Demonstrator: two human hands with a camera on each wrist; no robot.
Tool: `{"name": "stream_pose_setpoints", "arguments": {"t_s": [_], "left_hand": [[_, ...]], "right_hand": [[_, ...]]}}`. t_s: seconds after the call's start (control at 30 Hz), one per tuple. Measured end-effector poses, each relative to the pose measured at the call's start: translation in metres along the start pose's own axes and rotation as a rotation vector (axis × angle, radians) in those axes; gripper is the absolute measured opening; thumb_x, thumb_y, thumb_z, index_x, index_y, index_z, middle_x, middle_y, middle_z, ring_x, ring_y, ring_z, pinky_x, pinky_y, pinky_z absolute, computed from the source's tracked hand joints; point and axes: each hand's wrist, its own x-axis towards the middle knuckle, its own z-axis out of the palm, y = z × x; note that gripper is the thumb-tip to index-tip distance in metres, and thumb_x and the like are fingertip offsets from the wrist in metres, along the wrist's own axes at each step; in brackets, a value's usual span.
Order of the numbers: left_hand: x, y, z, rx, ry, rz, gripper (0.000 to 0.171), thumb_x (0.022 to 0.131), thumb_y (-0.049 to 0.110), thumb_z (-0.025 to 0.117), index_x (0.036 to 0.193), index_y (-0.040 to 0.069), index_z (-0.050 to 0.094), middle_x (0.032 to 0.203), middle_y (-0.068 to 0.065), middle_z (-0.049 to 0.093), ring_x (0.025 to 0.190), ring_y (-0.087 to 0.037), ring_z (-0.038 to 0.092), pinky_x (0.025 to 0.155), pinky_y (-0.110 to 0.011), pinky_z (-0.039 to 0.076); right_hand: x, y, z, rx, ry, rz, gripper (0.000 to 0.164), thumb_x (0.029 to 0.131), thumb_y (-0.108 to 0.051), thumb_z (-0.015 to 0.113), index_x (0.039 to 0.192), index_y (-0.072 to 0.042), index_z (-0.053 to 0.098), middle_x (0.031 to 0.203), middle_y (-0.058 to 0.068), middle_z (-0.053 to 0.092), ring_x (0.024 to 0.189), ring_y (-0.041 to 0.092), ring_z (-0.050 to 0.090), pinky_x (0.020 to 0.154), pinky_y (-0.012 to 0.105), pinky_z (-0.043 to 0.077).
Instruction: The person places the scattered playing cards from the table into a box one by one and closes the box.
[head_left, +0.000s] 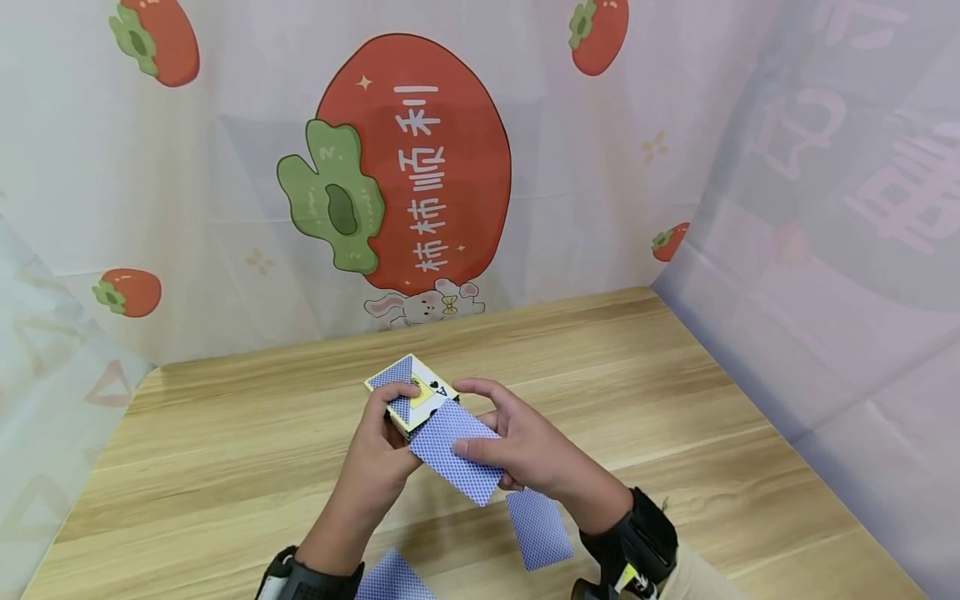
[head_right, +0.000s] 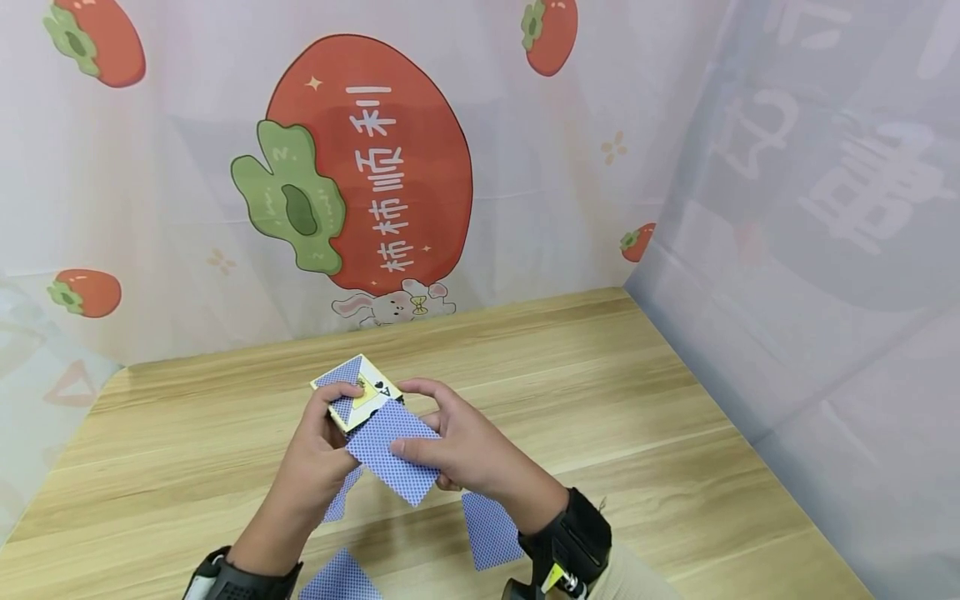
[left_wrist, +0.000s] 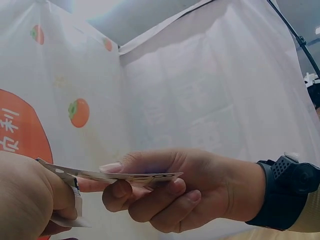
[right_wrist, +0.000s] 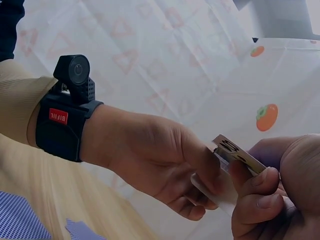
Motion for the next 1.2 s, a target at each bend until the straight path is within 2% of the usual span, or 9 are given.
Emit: {"name": "stream_pose_setpoints", "arguments": {"t_s": [0.17, 0.4, 0.67, 0.87, 1.0, 1.2], "left_hand": [[-0.001, 0.0, 0.0, -0.012, -0.003, 0.001, 0.064, 0.082, -0.021, 0.063, 0.134, 0.003, 0.035, 0.139, -0.027, 0.042, 0.113, -0.018, 0.059, 0.086, -0.022, 0.056], [-0.001, -0.004, 0.002, -0.035, -0.045, 0.002, 0.063, 0.081, -0.022, 0.059, 0.133, 0.002, 0.033, 0.133, -0.028, 0.043, 0.109, -0.018, 0.063, 0.084, -0.024, 0.057], [0.0, -0.006, 0.003, -0.04, -0.019, 0.025, 0.061, 0.083, -0.021, 0.06, 0.133, 0.002, 0.032, 0.134, -0.028, 0.044, 0.11, -0.017, 0.064, 0.084, -0.023, 0.057], [-0.002, -0.006, 0.006, 0.005, 0.018, 0.029, 0.062, 0.083, -0.02, 0.061, 0.133, 0.003, 0.033, 0.133, -0.028, 0.047, 0.109, -0.017, 0.064, 0.083, -0.023, 0.057], [-0.004, -0.01, 0.01, 0.013, -0.016, 0.029, 0.06, 0.084, -0.019, 0.063, 0.132, 0.004, 0.034, 0.132, -0.028, 0.048, 0.11, -0.018, 0.063, 0.082, -0.023, 0.057], [-0.006, -0.013, 0.016, 0.008, -0.043, 0.026, 0.059, 0.084, -0.018, 0.063, 0.131, 0.006, 0.037, 0.128, -0.028, 0.052, 0.109, -0.019, 0.063, 0.08, -0.023, 0.056]], "right_hand": [[0.0, 0.001, 0.0, -0.002, 0.004, -0.01, 0.071, 0.096, -0.011, 0.069, 0.153, -0.02, 0.028, 0.098, 0.012, 0.069, 0.047, 0.011, 0.051, 0.039, 0.02, 0.033], [0.001, 0.002, -0.001, -0.018, 0.104, -0.052, 0.066, 0.097, -0.011, 0.068, 0.152, -0.02, 0.032, 0.101, 0.013, 0.068, 0.048, 0.011, 0.051, 0.039, 0.019, 0.031], [0.001, 0.005, 0.009, -0.021, 0.195, -0.041, 0.059, 0.099, -0.016, 0.067, 0.149, -0.022, 0.037, 0.108, 0.016, 0.066, 0.053, 0.013, 0.052, 0.041, 0.02, 0.035], [0.002, 0.005, 0.019, 0.0, 0.274, -0.026, 0.056, 0.098, -0.019, 0.068, 0.146, -0.026, 0.041, 0.11, 0.015, 0.066, 0.05, 0.014, 0.051, 0.041, 0.021, 0.036], [0.002, 0.006, 0.022, 0.014, 0.286, -0.034, 0.052, 0.101, -0.021, 0.064, 0.146, -0.025, 0.039, 0.111, 0.014, 0.064, 0.049, 0.013, 0.047, 0.04, 0.02, 0.035], [0.001, 0.005, 0.019, -0.017, 0.276, -0.046, 0.042, 0.106, -0.023, 0.054, 0.144, -0.016, 0.037, 0.102, 0.013, 0.068, 0.047, 0.011, 0.041, 0.04, 0.019, 0.031]]}}
